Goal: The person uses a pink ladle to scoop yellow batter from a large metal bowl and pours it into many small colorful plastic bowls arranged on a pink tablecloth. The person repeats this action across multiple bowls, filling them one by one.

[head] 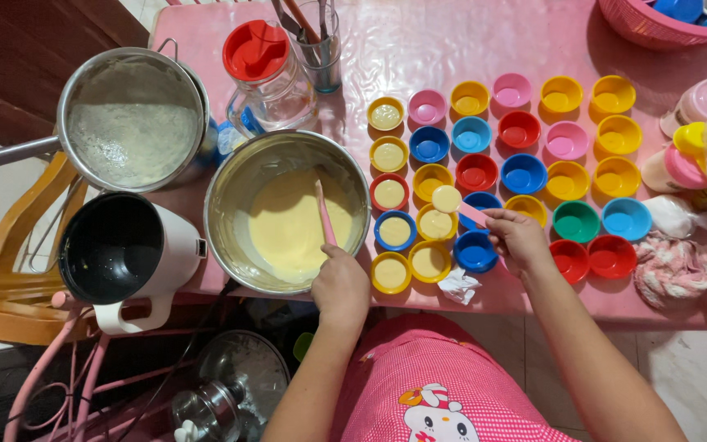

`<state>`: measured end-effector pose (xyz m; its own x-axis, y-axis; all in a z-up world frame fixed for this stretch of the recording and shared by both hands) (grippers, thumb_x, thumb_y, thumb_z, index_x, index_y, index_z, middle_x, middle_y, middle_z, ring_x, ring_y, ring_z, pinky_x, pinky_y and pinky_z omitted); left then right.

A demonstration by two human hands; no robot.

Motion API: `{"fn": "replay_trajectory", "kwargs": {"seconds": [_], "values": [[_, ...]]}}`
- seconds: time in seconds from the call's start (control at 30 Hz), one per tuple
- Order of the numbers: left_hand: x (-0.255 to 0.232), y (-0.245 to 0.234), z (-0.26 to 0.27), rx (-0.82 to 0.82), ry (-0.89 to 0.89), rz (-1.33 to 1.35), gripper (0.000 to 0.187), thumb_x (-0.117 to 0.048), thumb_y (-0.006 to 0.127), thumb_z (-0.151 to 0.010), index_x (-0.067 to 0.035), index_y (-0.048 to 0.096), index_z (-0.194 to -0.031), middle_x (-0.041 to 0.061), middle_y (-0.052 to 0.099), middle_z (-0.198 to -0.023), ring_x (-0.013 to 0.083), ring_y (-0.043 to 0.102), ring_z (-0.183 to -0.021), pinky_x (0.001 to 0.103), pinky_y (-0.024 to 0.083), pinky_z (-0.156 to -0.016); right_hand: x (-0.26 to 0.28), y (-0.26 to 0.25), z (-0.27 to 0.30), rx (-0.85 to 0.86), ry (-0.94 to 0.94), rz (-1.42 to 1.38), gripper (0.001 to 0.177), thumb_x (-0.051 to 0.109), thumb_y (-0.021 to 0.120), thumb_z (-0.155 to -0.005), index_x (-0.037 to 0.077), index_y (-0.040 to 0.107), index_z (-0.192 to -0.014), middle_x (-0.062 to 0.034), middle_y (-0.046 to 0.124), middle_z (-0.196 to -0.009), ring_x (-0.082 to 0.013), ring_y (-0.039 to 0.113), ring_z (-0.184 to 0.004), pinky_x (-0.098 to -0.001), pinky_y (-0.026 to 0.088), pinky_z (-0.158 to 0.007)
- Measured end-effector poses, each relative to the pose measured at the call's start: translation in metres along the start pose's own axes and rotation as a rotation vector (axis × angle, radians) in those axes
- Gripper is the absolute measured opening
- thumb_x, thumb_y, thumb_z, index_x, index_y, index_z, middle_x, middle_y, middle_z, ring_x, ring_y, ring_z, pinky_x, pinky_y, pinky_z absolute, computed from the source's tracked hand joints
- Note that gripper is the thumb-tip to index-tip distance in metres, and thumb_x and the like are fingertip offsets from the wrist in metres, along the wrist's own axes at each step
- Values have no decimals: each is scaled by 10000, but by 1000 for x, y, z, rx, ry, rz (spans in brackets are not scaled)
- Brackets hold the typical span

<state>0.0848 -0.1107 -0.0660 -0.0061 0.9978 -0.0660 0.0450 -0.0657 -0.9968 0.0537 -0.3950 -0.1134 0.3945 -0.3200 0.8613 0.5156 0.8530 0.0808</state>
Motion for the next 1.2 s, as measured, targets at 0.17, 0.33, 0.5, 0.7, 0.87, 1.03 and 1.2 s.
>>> {"fn": "replay_trajectory", "kwargs": {"seconds": [0.17, 0.33, 0.5, 0.7, 0.87, 1.03, 1.2], "values": [[-10, -11, -2, -1, -26, 14, 435, -4, 356, -758, 172, 485, -1135, 134, 578, -579, 280, 630, -507, 442, 512, -448, -2, 1, -12, -15, 5, -3, 211, 53, 583, -825, 27, 604, -1033, 3, 483, -600, -62, 493, -456, -139, 321, -317], [-14, -13, -3, 8, -48, 21, 442, -17, 348, -760, 179, 475, -1135, 129, 582, -585, 276, 629, -505, 441, 506, -434, 0, 11, -21, -41, -2, 10, 223, 51, 592, -817, 29, 609, -1038, 3, 514, -629, -57, 526, -473, -130, 351, -330], [-14, -9, -4, 43, -45, -14, 458, -9, 357, -754, 182, 461, -1158, 120, 582, -591, 260, 629, -507, 418, 509, -435, 6, 20, -29, -93, -103, 125, 245, 16, 583, -802, -7, 618, -1043, -47, 568, -661, -77, 547, -502, -135, 397, -361], [-16, -19, -6, 79, -35, -45, 458, -5, 362, -756, 178, 467, -1162, 106, 589, -597, 238, 632, -513, 394, 515, -438, 4, 23, -42, -180, -203, 211, 219, 21, 603, -803, 32, 656, -1015, -89, 584, -660, -106, 569, -509, -158, 403, -366], [-17, -15, -9, 85, -16, -78, 475, -23, 369, -751, 181, 459, -1171, 88, 570, -578, 212, 610, -483, 389, 500, -410, 12, 26, -38, -234, -283, 312, 222, 13, 605, -803, 77, 677, -1004, -97, 633, -693, -103, 599, -556, -163, 432, -425], [-19, -22, -10, 104, 20, -81, 474, -32, 364, -750, 186, 459, -1161, 89, 567, -574, 212, 608, -482, 383, 500, -413, 17, 29, -28, -279, -340, 376, 243, -3, 604, -808, 107, 689, -1008, -109, 656, -751, -121, 618, -604, -207, 475, -504], [-14, -18, -12, 110, 66, -67, 493, -54, 375, -741, 194, 455, -1160, 71, 562, -570, 198, 604, -467, 379, 492, -400, 15, 30, -24, -329, -413, 490, 253, 4, 621, -792, 131, 704, -995, -83, 627, -648, -140, 600, -613, -244, 474, -557]]}}
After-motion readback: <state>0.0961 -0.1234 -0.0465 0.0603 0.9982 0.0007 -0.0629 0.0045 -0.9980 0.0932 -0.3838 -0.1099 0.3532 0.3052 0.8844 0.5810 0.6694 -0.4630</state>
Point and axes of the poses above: each hand's wrist, its own z-axis away from the middle knuckle, its own y-axis out of the palm, x = y × z, the point moved 7 cm from there along -z, towards the middle knuckle
